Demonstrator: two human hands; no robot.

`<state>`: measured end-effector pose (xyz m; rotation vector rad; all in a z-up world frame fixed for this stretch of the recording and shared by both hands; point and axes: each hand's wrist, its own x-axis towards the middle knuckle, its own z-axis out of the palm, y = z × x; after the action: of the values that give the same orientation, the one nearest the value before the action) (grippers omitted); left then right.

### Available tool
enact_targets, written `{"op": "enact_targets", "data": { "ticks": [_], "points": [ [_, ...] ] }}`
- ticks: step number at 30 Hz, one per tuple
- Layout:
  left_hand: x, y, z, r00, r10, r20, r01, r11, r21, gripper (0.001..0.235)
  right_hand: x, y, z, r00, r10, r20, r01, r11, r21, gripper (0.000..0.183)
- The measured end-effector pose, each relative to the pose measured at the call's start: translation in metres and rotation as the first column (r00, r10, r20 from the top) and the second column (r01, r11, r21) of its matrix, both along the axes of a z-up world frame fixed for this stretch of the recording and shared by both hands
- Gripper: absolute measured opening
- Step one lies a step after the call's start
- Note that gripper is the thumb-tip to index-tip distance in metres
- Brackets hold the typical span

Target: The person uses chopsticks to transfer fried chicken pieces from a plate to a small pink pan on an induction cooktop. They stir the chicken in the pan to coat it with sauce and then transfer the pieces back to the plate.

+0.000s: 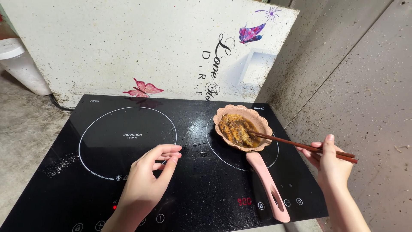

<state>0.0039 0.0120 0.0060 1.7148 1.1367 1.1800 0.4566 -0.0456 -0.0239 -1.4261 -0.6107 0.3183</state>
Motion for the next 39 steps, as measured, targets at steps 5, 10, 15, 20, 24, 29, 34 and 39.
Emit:
{"op": "enact_targets", "data": {
  "ticks": [5,10,15,20,24,29,34,39],
  "points": [
    [0.004,0.003,0.005,0.999,-0.01,-0.035,0.008,0.998,-0.07,0.024,0.006,0.0,0.003,0.984,-0.028,-0.177,0.028,1.0,-0.002,0.047],
    [0.002,0.004,0.009,0.999,-0.015,-0.037,0.012,0.996,-0.092,0.025,0.0,0.002,0.012,0.981,-0.063,-0.182,0.066,0.998,0.006,0.054],
    [-0.001,0.004,0.012,0.998,-0.019,-0.065,0.012,0.994,-0.107,0.024,-0.04,0.01,0.035,0.973,0.009,0.23,-0.014,1.0,0.023,0.05],
    [-0.004,0.007,0.013,0.998,-0.02,-0.059,0.015,0.997,-0.082,0.024,-0.069,0.016,0.049,0.895,0.087,0.438,-0.059,0.995,-0.078,0.042],
    [-0.006,0.012,0.009,1.0,-0.031,-0.001,0.031,0.999,-0.024,0.023,-0.089,0.016,0.049,0.903,0.129,0.41,-0.066,0.984,-0.165,0.03],
    [-0.013,0.014,0.006,1.0,-0.019,-0.018,0.019,1.0,-0.022,0.022,-0.096,0.006,0.069,0.878,0.123,0.462,0.004,0.964,-0.266,0.025],
    [-0.021,0.01,0.006,1.0,0.017,-0.02,-0.017,0.999,-0.035,0.026,-0.097,0.012,0.086,0.879,0.144,0.454,0.001,0.953,-0.304,0.018],
    [-0.031,0.008,0.007,0.998,0.059,-0.004,-0.059,0.994,-0.097,0.027,-0.073,0.054,0.063,0.723,0.356,0.592,-0.226,0.932,-0.284,0.01]
  ]
}}
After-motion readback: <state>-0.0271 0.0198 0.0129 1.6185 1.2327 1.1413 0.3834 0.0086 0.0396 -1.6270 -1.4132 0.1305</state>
